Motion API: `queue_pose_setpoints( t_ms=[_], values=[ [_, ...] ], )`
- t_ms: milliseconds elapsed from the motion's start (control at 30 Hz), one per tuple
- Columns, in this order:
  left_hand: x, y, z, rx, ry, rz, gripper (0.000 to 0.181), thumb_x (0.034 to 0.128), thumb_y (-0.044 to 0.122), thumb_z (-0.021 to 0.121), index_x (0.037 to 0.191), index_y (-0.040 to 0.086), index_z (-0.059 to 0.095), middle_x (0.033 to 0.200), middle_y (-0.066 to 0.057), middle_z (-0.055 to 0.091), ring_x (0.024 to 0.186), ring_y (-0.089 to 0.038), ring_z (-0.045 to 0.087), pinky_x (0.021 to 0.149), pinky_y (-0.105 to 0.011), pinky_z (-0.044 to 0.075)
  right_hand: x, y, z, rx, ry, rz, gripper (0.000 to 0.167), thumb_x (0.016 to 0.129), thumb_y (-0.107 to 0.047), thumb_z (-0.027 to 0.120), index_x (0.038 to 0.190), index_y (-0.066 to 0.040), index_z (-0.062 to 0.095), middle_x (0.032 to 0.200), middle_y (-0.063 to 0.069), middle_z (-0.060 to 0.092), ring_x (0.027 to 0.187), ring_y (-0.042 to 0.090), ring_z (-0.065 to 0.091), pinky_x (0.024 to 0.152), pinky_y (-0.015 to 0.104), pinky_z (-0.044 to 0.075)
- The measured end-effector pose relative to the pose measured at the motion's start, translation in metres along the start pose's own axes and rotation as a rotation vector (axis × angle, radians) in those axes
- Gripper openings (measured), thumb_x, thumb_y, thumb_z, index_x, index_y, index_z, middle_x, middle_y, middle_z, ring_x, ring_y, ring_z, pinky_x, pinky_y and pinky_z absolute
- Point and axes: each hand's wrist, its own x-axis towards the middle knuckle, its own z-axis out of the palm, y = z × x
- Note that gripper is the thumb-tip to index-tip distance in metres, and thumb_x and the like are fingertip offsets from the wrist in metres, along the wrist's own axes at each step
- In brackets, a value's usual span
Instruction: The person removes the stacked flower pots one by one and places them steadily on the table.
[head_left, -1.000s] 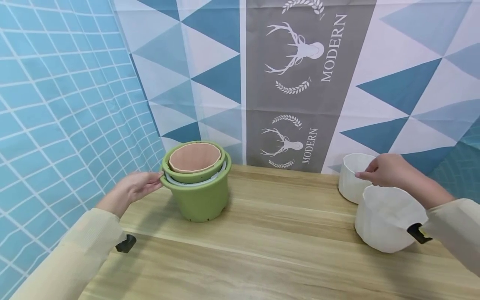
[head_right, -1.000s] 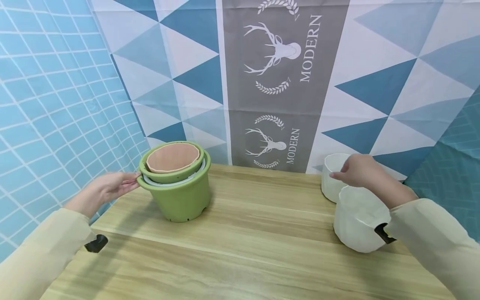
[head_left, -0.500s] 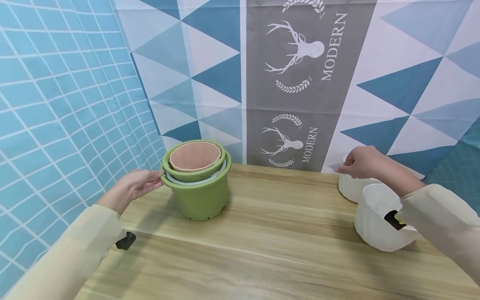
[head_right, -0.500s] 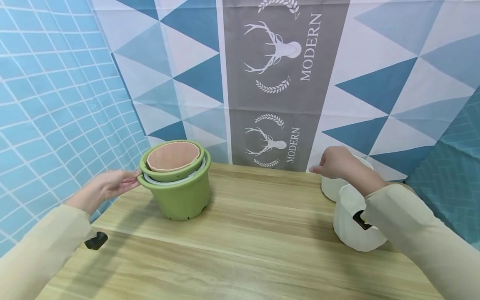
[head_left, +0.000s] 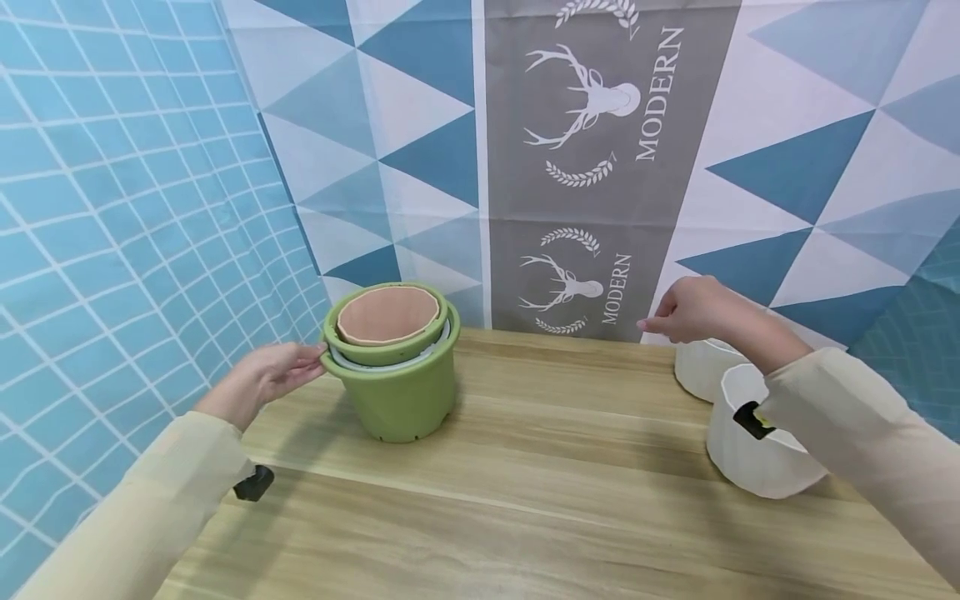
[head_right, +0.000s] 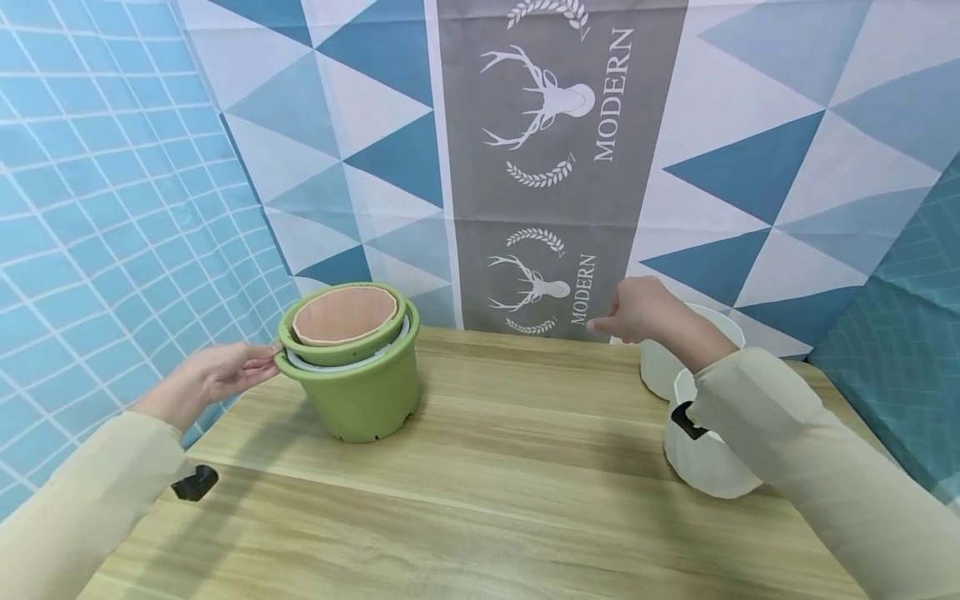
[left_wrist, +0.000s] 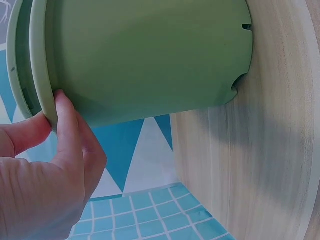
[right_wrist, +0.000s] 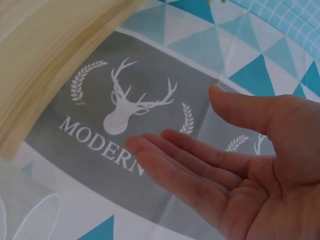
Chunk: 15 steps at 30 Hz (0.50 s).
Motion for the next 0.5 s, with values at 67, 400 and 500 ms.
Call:
queue_pose_setpoints(
  t_ms=[67, 400, 500],
  values=[
    [0.001, -0.001, 0.0, -0.003, 0.006, -0.005, 0.005, 0.0966, 0.002, 0.05, 0.099, 0.002, 0.046, 0.079, -0.001, 0.062, 0.073, -0.006, 0.067, 0.078, -0.013, 0.06, 0.001, -0.003, 0.0, 0.002, 0.004, -0.01, 0.033, 0.092, -0.033, 0.064, 0.082, -0.003, 0.073, 0.072, 0.009, 0.069, 0.069, 0.019, 0.061, 0.056, 0.032, 0.054],
    [0.0, -0.001, 0.001, 0.028, 0.015, -0.012, 0.006, 0.0969, 0.004, 0.05, 0.101, 0.003, 0.046, 0.08, -0.001, 0.061, 0.072, -0.005, 0.067, 0.079, -0.012, 0.06, 0.007, -0.015, 0.004, 0.027, 0.034, -0.059, 0.04, 0.092, -0.034, 0.063, 0.063, -0.006, 0.07, 0.061, 0.001, 0.068, 0.06, 0.015, 0.058, 0.048, 0.025, 0.045],
    [-0.001, 0.001, 0.001, 0.029, 0.011, -0.011, 0.008, 0.0967, 0.004, 0.051, 0.102, 0.003, 0.046, 0.081, -0.001, 0.061, 0.073, -0.005, 0.066, 0.079, -0.012, 0.06, 0.009, -0.021, 0.003, 0.04, 0.044, -0.06, 0.041, 0.092, -0.034, 0.062, 0.061, -0.008, 0.069, 0.059, 0.0, 0.068, 0.061, 0.014, 0.06, 0.051, 0.025, 0.048]
  ],
)
